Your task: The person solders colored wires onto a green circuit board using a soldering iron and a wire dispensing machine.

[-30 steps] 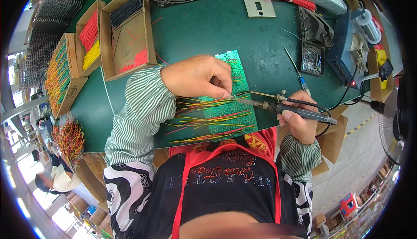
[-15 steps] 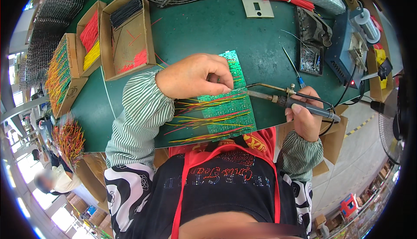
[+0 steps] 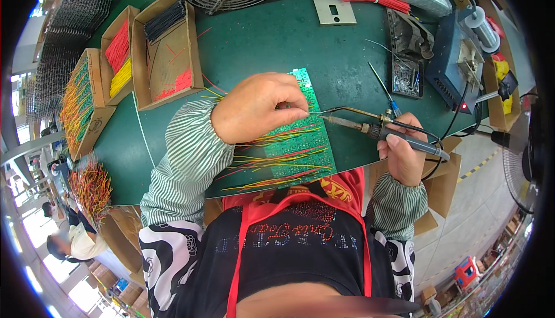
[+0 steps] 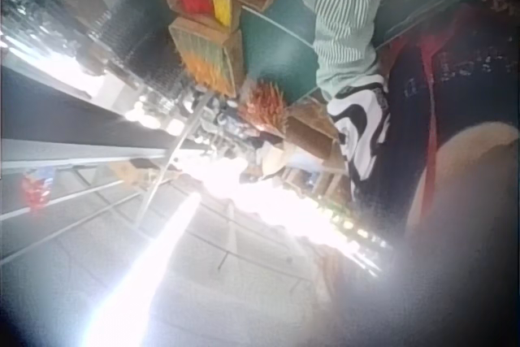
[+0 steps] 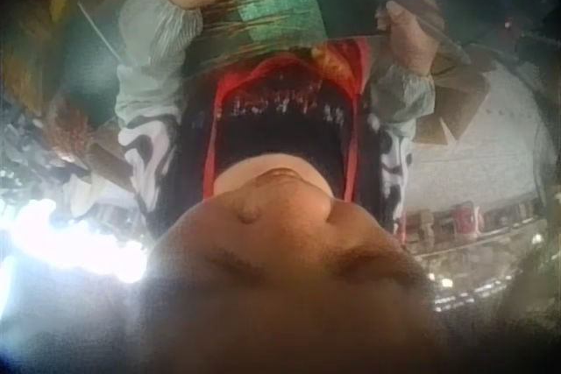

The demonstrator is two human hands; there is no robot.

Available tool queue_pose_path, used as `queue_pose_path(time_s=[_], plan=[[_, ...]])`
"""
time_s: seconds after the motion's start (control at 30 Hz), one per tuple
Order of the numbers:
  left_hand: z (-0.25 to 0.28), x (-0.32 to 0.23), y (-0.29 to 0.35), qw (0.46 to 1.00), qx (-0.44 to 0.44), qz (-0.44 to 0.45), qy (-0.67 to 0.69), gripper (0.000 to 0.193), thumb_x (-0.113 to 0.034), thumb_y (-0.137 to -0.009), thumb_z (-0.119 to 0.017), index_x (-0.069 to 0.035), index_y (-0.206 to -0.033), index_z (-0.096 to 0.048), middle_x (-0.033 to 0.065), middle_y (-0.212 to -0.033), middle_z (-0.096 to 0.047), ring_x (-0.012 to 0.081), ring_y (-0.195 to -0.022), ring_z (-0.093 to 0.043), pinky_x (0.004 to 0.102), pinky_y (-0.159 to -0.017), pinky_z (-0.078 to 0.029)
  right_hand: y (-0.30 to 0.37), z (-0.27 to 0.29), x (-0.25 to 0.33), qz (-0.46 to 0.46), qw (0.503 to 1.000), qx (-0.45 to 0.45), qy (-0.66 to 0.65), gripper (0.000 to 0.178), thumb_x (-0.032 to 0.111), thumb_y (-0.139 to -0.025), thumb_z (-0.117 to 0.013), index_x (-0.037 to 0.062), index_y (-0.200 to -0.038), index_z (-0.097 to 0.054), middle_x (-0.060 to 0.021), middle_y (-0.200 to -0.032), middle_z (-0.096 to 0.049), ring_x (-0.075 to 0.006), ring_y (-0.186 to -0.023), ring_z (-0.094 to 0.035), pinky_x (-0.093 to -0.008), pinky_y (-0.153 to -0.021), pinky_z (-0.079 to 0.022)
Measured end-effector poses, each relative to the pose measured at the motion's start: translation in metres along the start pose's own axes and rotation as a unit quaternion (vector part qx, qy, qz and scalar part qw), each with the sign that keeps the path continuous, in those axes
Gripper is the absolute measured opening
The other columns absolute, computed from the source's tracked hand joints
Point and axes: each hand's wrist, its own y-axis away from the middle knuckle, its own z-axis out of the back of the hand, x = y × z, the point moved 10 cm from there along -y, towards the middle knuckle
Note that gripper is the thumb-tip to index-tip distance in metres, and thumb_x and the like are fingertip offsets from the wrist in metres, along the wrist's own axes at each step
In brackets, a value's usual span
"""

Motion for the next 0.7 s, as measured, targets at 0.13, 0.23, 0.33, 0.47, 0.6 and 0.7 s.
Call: queue_pose_path(time_s=[0.13, 0.23, 0.33, 0.47, 0.6, 0.7], plan=[[0.003, -0.008, 0.000, 0.999, -0.009, -0.025, -0.041, 0.008, -0.009, -0.074, -0.062, -0.003, -0.079, -0.062, 0.0078, -0.075, -0.056, 0.0221, -0.069, -0.054, 0.0309, -0.061, -0.043, 0.000, 0.004, 0.001, 0.006, 1.000, -0.002, -0.019, 0.016, 0.004, -0.071, -0.058, -0.0015, -0.083, -0.048, -0.0104, -0.063, -0.056, -0.0118, -0.048, -0.051, -0.0208, -0.043, -0.042], [0.004, -0.013, -0.001, 0.998, -0.019, -0.034, -0.057, 0.008, -0.010, -0.074, -0.062, -0.003, -0.079, -0.062, 0.0079, -0.075, -0.056, 0.0228, -0.070, -0.054, 0.0317, -0.061, -0.043, -0.001, 0.008, 0.002, 0.009, 1.000, -0.008, -0.028, 0.017, 0.006, -0.072, -0.058, -0.0014, -0.084, -0.048, -0.0101, -0.062, -0.055, -0.0122, -0.047, -0.050, -0.0210, -0.043, -0.041], [0.006, -0.015, -0.001, 0.996, -0.032, -0.037, -0.077, 0.009, -0.011, -0.074, -0.062, -0.003, -0.078, -0.062, 0.0077, -0.074, -0.056, 0.0230, -0.070, -0.053, 0.0322, -0.062, -0.043, -0.002, 0.012, 0.002, 0.010, 0.999, -0.015, -0.041, 0.018, 0.007, -0.072, -0.058, -0.0014, -0.084, -0.048, -0.0101, -0.061, -0.054, -0.0126, -0.046, -0.049, -0.0212, -0.042, -0.041], [0.007, -0.017, -0.002, 0.993, -0.046, -0.049, -0.099, 0.009, -0.012, -0.074, -0.061, -0.004, -0.078, -0.062, 0.0073, -0.074, -0.056, 0.0230, -0.071, -0.053, 0.0327, -0.064, -0.042, -0.003, 0.018, 0.004, 0.009, 0.999, -0.021, -0.044, 0.018, 0.008, -0.072, -0.058, -0.0014, -0.084, -0.049, -0.0104, -0.061, -0.054, -0.0130, -0.046, -0.049, -0.0214, -0.042, -0.041], [0.007, -0.020, -0.003, 0.991, -0.052, -0.048, -0.116, 0.009, -0.012, -0.074, -0.061, -0.004, -0.077, -0.062, 0.0071, -0.074, -0.056, 0.0228, -0.072, -0.053, 0.0327, -0.066, -0.042, -0.004, 0.026, 0.004, 0.008, 0.998, -0.029, -0.059, 0.017, 0.009, -0.073, -0.057, -0.0011, -0.085, -0.049, -0.0107, -0.061, -0.054, -0.0137, -0.047, -0.050, -0.0217, -0.042, -0.041], [0.007, -0.020, -0.004, 0.990, -0.056, -0.042, -0.120, 0.009, -0.012, -0.074, -0.061, -0.004, -0.077, -0.062, 0.0071, -0.074, -0.056, 0.0225, -0.072, -0.053, 0.0325, -0.066, -0.042, -0.005, 0.030, 0.004, 0.009, 0.997, -0.032, -0.065, 0.017, 0.009, -0.073, -0.057, -0.0009, -0.085, -0.049, -0.0107, -0.061, -0.054, -0.0141, -0.047, -0.050, -0.0218, -0.042, -0.041]])
